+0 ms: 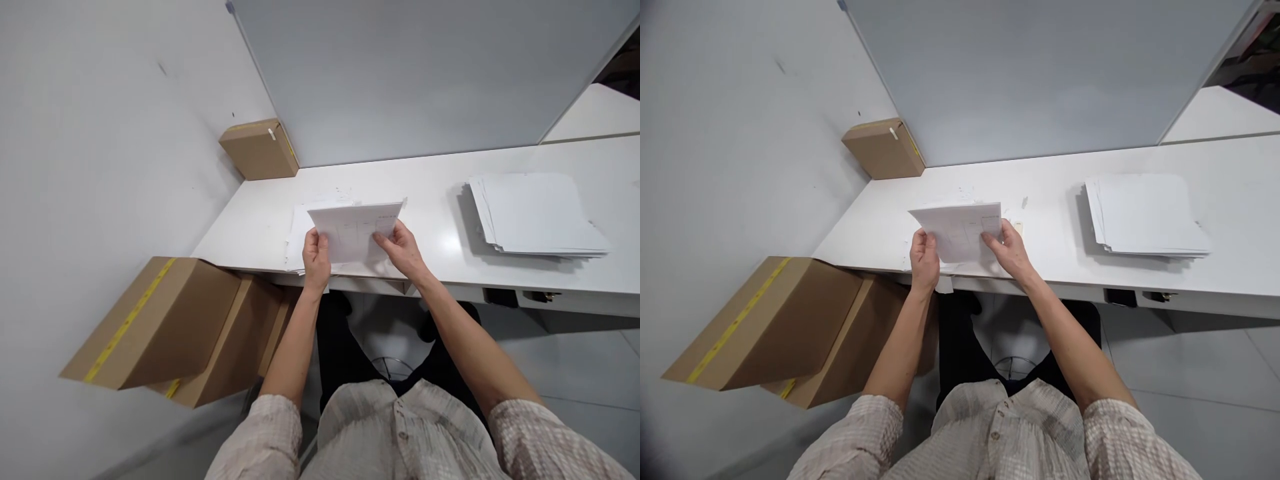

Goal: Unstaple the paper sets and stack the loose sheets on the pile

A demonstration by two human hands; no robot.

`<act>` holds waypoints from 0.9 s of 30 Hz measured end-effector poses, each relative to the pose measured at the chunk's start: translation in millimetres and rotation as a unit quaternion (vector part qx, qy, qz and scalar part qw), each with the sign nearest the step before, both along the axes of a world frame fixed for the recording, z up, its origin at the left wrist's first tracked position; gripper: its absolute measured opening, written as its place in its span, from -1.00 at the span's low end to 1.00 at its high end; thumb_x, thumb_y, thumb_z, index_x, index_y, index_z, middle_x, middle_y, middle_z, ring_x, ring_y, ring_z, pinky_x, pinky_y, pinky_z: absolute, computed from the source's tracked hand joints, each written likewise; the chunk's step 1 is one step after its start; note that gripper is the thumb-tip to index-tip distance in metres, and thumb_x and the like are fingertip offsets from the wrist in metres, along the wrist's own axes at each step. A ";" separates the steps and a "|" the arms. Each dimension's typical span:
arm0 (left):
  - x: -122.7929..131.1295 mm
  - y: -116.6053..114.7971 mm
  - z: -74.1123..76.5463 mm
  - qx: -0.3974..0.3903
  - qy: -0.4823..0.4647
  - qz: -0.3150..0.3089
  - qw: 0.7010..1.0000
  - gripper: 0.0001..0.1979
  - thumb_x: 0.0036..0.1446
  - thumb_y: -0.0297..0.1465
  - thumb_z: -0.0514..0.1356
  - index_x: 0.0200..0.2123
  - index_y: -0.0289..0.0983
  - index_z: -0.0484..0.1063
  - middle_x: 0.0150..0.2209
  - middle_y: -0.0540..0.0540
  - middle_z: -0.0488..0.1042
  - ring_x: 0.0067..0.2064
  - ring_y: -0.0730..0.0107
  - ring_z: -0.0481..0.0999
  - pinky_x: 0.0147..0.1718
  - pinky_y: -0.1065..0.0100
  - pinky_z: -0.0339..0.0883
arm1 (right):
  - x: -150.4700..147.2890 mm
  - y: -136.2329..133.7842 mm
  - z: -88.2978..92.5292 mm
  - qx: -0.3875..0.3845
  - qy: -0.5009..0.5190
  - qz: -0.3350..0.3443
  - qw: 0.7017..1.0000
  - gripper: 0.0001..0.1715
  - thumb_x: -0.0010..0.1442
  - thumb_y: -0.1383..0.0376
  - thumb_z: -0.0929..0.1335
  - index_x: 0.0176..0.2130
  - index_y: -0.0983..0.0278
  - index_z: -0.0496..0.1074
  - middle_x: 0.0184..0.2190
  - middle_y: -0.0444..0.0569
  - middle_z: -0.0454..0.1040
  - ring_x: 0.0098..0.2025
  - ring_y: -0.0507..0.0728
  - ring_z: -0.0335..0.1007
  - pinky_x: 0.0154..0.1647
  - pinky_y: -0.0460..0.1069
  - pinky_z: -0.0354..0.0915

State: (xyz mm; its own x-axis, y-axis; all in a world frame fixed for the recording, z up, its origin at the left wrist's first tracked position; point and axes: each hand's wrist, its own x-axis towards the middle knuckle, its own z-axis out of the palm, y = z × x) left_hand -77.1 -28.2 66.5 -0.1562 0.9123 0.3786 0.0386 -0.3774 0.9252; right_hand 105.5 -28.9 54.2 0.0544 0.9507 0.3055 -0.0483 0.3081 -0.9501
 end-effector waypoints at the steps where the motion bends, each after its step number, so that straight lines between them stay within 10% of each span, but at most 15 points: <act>1: 0.5 0.3 -0.6 -0.002 -0.001 -0.007 1.000 -0.67 0.17 -0.11 0.06 -0.12 -0.19 0.33 -0.10 -0.10 0.44 -0.04 0.39 0.44 -0.03 0.35 0.30 | 1.1 0.8 -0.9 -0.004 0.000 0.004 1.000 -0.60 0.10 0.11 0.37 -0.08 0.19 0.38 -0.07 0.00 0.46 -0.03 0.19 0.36 0.00 0.12 0.28; 27: 1.6 7.0 -8.9 0.005 0.005 0.050 0.999 -0.70 0.12 -0.12 0.12 -0.37 -0.27 0.36 -0.53 0.05 0.25 -0.49 0.55 0.21 -0.47 0.48 0.16 | 8.1 1.8 -8.6 0.010 0.047 0.023 0.999 -0.69 0.12 0.13 0.36 -0.13 0.16 0.44 -0.16 -0.07 0.51 -0.07 0.17 0.40 0.00 0.13 0.29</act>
State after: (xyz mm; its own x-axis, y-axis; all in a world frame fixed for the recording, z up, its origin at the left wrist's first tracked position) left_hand -75.6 -21.2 57.6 -0.2421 0.8883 0.3902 0.0850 -0.3812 0.9206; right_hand 113.7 -27.2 45.7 0.0408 0.9463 0.3208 -0.1522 0.3232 -0.9340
